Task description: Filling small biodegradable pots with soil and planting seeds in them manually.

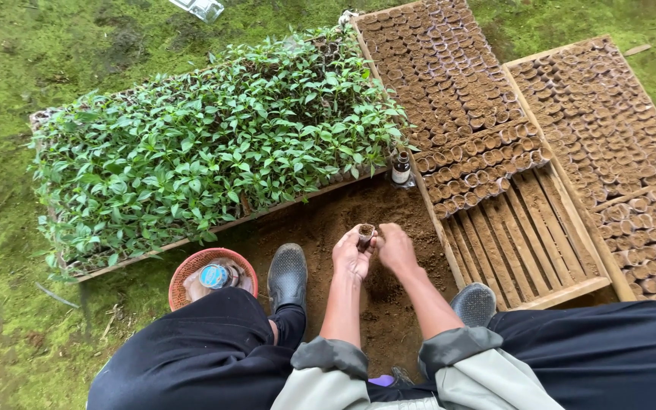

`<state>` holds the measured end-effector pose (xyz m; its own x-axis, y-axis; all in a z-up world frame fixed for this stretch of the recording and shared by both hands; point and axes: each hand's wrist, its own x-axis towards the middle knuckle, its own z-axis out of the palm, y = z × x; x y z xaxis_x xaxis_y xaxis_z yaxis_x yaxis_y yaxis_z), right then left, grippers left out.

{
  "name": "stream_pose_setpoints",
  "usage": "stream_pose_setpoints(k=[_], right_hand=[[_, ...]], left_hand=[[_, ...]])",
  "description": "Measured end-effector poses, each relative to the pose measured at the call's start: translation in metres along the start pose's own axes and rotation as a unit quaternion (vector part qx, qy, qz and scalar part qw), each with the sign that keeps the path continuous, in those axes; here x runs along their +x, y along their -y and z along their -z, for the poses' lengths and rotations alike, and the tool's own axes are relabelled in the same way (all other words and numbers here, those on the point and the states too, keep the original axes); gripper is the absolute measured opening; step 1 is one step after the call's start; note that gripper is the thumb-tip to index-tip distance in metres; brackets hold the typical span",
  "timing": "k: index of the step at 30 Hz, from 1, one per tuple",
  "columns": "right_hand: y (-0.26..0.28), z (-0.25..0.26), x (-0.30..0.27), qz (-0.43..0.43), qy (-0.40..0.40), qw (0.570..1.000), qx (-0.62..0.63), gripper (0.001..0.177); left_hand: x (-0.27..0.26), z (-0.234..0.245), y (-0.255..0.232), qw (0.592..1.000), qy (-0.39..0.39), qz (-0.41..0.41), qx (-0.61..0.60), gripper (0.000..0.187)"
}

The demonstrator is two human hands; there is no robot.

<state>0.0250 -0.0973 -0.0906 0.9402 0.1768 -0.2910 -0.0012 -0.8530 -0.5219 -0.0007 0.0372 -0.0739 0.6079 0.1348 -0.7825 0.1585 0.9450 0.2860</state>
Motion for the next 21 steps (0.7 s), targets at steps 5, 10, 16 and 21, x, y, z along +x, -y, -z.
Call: stream_pose_setpoints(k=[5,10,16,21], right_hand=[[0.069,0.012,-0.031,-0.035,0.028,0.998,0.045,0.036],[-0.002,-0.043,0.006,0.063,0.023,0.99,-0.12,0.014],[0.055,0.07,-0.011,-0.136,-0.033,0.956,0.258,0.016],[0.098,0.123,-0.022,-0.095,-0.008,0.893,0.44,0.023]], left_hand=[[-0.007,-0.001,-0.012,1.0,-0.014,-0.023,0.009,0.02],[-0.006,-0.004,-0.019,1.0,-0.009,-0.028,0.002,0.019],[0.006,-0.005,-0.01,1.0,-0.003,-0.02,-0.004,0.021],[0.005,-0.01,-0.004,1.0,0.006,-0.021,0.02,0.025]])
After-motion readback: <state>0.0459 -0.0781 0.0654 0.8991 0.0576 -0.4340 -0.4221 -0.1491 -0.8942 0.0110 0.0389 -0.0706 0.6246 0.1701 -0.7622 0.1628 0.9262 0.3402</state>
